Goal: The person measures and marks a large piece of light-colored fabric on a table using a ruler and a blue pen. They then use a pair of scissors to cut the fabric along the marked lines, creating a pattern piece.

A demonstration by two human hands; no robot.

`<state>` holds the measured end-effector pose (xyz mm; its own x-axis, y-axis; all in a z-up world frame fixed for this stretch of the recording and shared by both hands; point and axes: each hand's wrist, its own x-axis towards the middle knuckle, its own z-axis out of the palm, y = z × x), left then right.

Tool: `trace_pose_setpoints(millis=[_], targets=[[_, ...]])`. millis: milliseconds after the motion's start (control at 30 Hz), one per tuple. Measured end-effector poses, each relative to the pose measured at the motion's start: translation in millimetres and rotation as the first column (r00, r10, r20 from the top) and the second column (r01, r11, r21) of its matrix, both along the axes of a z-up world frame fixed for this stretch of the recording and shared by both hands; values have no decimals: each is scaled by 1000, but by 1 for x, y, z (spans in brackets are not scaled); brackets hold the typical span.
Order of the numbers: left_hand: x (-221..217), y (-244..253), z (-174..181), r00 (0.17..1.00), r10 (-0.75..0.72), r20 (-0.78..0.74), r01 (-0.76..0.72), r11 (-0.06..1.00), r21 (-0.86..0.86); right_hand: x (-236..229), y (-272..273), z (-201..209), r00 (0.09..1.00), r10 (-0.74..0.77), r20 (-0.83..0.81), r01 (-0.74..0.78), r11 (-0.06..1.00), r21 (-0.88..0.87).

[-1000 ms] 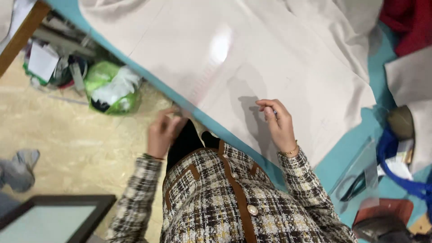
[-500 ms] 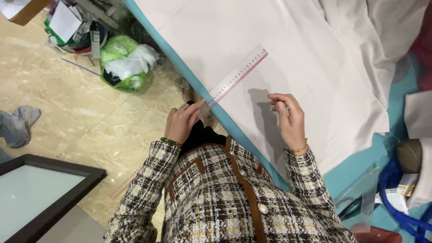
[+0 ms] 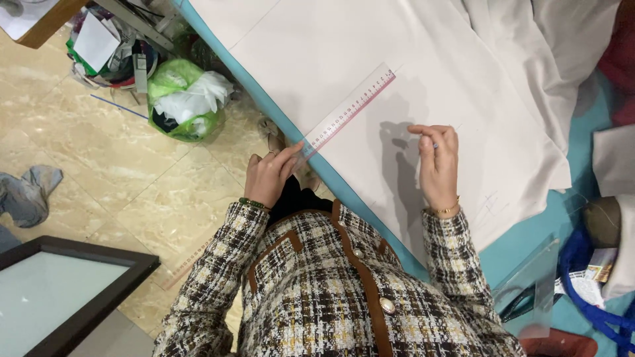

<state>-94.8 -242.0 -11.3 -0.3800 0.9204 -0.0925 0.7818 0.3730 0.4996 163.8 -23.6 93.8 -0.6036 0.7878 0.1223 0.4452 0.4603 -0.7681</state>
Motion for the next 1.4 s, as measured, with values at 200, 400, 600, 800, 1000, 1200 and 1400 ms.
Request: trace_pose_setpoints(millis=[200, 400, 600, 800, 1000, 1200, 1400], targets=[[2, 2, -14, 1000, 17, -11, -17, 1000, -2, -8, 18, 7, 997, -73, -9, 72, 995, -67], [5, 2, -24, 995, 18, -100, -20, 1000, -23, -19, 40, -10, 991, -36, -127, 24, 995, -97], [2, 3, -20, 997, 0, -74, -2, 1000, -21, -27, 71, -44, 956, -93, -277, 41, 981, -188], [-2, 4, -12, 998, -23, -58, 21, 999, -37, -40, 82, -47, 964, -95, -248, 83, 995, -59], [1, 2, -10, 995, -28, -94, 26, 999, -21, -46, 85, -54, 974, -104, -201, 110, 994, 14], [1, 4, -7, 993, -28, -114, 24, 999, -35, -55, 85, -51, 976, -119, -182, 117, 993, -22], [2, 5, -9, 990, -24, -136, 20, 999, -31, -55, 80, -31, 987, -158, -32, 160, 983, 89]])
